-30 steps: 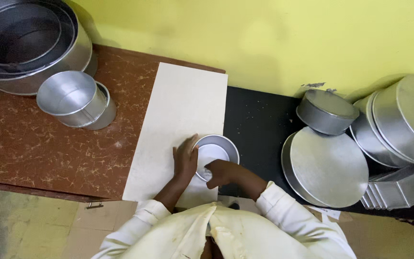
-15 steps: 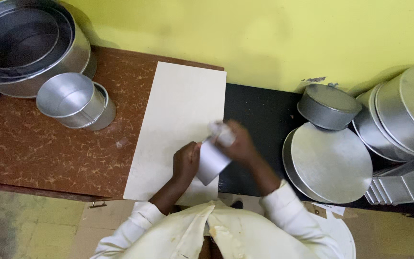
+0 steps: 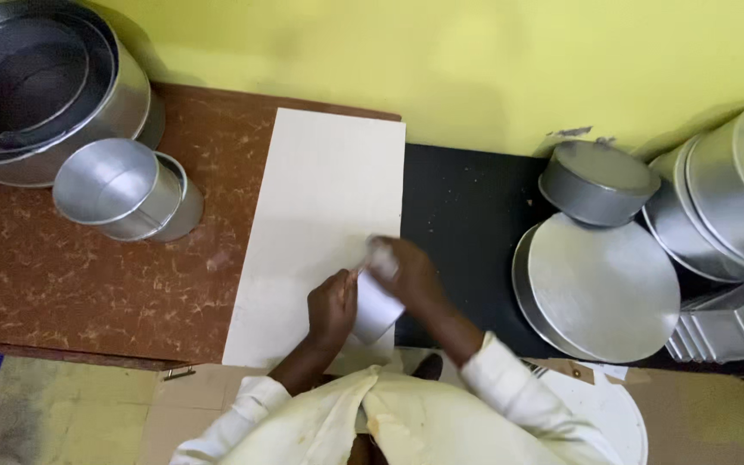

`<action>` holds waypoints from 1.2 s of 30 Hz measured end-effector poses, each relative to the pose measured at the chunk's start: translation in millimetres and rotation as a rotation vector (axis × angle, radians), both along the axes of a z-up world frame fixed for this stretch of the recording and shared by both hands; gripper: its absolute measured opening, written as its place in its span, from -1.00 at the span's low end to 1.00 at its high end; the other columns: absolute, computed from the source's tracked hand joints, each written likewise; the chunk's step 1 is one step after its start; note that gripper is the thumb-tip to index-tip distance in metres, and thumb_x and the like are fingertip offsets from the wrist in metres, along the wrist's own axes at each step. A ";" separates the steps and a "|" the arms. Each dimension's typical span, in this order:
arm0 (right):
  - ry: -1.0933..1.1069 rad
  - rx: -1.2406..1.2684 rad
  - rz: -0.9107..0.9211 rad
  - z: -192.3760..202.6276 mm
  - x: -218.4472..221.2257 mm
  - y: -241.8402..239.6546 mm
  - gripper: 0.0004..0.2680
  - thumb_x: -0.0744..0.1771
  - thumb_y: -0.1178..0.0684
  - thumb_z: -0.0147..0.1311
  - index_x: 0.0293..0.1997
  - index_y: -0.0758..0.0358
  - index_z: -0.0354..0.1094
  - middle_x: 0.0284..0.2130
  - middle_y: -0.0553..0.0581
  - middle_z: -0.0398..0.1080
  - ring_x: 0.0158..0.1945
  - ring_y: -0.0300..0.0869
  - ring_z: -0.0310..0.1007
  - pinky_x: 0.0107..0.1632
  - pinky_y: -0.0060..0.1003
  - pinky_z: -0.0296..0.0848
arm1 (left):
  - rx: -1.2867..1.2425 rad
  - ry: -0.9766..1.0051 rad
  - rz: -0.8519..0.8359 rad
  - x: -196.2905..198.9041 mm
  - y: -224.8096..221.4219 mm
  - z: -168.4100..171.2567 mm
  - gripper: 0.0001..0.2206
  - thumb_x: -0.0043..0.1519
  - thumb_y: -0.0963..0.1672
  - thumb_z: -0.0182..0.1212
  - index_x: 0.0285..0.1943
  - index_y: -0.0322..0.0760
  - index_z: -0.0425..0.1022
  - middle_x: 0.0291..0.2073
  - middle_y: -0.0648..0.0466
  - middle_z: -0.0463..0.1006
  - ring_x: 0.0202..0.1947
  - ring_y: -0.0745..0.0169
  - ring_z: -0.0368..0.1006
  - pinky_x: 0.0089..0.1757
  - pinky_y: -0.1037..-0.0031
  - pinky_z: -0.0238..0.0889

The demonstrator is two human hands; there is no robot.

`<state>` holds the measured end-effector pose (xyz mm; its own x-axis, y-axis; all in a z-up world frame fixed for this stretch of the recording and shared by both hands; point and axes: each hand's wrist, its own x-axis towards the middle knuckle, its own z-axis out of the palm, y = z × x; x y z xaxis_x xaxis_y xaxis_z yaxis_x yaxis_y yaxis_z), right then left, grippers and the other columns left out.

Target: The person wipes the interior and exterior surfaces of several circular metal baking pans of various sizes with a cloth.

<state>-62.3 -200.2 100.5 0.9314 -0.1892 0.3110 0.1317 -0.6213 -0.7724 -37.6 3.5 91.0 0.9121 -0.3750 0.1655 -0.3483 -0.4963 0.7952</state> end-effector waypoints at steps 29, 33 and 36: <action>-0.889 -0.693 -0.347 79.4 -32.2 40.8 -0.77 0.39 -0.12 0.21 0.09 0.10 0.51 0.36 0.24 0.45 0.48 0.59 0.24 0.46 0.47 0.26 | -1.176 0.663 0.006 -7.5 -40.9 140.9 -0.52 0.55 0.09 -0.08 0.56 -0.12 0.35 0.32 -0.07 0.61 0.25 0.02 0.56 0.35 -0.02 0.36; -1.088 -1.044 -0.362 109.1 -13.0 -10.2 -0.65 0.42 -0.12 0.27 0.37 -0.10 0.32 0.37 0.06 0.45 0.44 0.42 0.34 0.35 0.35 0.51 | -1.395 0.788 -0.048 22.3 -48.1 114.6 -0.40 0.48 0.23 -0.15 0.63 0.08 0.25 0.38 -0.01 0.53 0.29 -0.08 0.53 0.22 -0.05 0.48; -0.803 -0.013 -0.250 104.9 -26.0 -34.3 -0.59 0.46 -0.25 0.04 0.42 0.16 0.20 0.38 0.36 0.29 0.50 0.39 0.26 0.48 0.29 0.29 | -1.501 0.972 0.032 -10.4 -57.2 177.0 -0.38 0.51 0.20 -0.22 0.70 0.03 0.21 0.55 0.09 0.40 0.51 -0.12 0.35 0.36 -0.03 0.31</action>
<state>-88.3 -234.5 205.4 0.3572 -0.3518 0.8652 0.4959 -0.7136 -0.4949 -48.0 -53.7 268.1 0.8834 -0.4062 -0.2338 0.4686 0.7770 0.4204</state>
